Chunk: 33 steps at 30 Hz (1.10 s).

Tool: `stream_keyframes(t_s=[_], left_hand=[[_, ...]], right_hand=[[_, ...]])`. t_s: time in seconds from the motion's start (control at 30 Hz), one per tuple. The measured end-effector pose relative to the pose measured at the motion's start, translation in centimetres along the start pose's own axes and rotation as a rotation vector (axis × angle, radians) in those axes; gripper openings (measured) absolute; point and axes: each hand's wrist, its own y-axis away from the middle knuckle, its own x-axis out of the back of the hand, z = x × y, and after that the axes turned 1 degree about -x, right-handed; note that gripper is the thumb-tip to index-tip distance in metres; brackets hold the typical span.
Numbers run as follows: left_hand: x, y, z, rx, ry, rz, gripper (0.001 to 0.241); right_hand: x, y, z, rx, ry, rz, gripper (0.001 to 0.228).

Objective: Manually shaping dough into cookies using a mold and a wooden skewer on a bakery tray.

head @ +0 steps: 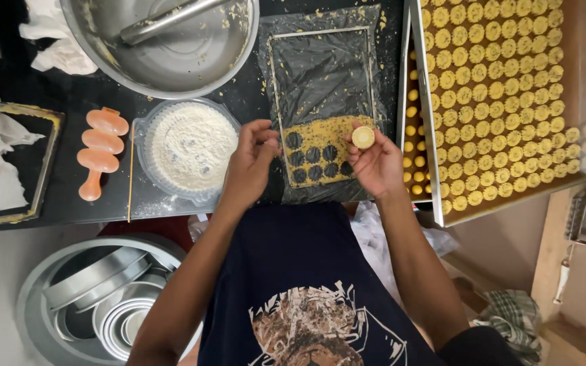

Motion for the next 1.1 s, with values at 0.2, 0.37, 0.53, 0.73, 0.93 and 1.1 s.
stream_keyframes(t_s=[0.2,0.37,0.53,0.73,0.93,1.1], left_hand=[[-1.3,-1.3,-3.6,-0.011,-0.431,-0.043,0.038],[-2.0,-3.2,-5.3,-0.146,-0.612,-0.084,0.037],[-1.8,-3.0,-4.0,-0.145,-0.696,-0.063,0.035],[1.9,1.1,-0.6,-0.098,-0.632,-0.092,0.015],[7.7,5.6,0.3,0.077,-0.624,0.242,0.020],[11.0,8.5,-0.5,0.037,-0.524,0.634,0.021]], right_hand=[[0.4,-1.5,2.0,0.276,0.621,0.231,0.040],[-3.2,-2.3,4.1,0.467,1.307,0.213,0.041],[-4.2,-3.5,5.4,0.516,1.367,0.080,0.044],[-7.3,-4.9,7.6,0.198,0.561,-0.129,0.036],[-11.3,-5.9,10.0,-0.256,0.228,-0.261,0.045],[-12.2,-8.1,13.0,-0.098,0.452,-0.273,0.031]])
